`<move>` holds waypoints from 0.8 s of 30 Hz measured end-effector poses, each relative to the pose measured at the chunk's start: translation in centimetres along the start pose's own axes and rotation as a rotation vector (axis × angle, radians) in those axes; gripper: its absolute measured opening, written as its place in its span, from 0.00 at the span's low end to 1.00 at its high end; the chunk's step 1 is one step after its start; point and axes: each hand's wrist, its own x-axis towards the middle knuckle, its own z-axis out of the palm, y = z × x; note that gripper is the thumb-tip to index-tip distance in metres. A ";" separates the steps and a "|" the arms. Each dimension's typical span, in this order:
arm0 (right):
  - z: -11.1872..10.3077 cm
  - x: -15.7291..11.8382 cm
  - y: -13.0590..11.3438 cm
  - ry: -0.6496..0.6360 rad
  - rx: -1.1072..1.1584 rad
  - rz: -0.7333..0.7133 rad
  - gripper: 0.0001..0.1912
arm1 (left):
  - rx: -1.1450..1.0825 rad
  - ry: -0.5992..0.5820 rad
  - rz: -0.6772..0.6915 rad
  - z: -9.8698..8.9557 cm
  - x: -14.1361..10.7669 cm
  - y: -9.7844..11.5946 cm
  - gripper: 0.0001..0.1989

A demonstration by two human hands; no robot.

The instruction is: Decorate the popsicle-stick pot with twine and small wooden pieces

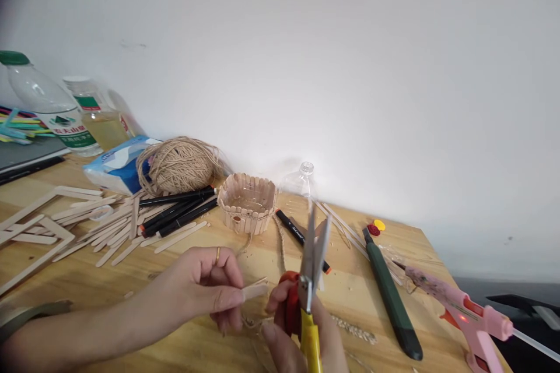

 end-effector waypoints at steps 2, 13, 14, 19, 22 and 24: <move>-0.3 0.2 0.9 0.030 -0.012 -0.098 0.09 | 0.003 0.004 -0.040 0.3 0.0 -0.7 0.16; 0.6 -0.3 1.0 -0.002 -0.008 -0.041 0.05 | -0.166 -0.148 -0.366 0.2 0.5 -1.4 0.20; 0.8 -0.4 1.3 0.021 0.000 -0.071 0.06 | -0.186 -0.127 -0.400 0.3 0.5 -1.4 0.21; 1.1 -0.8 1.7 0.084 -0.021 -0.159 0.06 | -0.210 -0.086 -0.474 0.9 0.5 -1.7 0.26; 1.0 -0.8 1.7 0.063 -0.007 -0.148 0.07 | -0.175 -0.121 -0.442 0.8 0.3 -1.8 0.26; 1.0 -0.6 1.7 0.073 0.012 -0.155 0.08 | -0.163 -0.139 -0.409 0.7 0.3 -1.9 0.23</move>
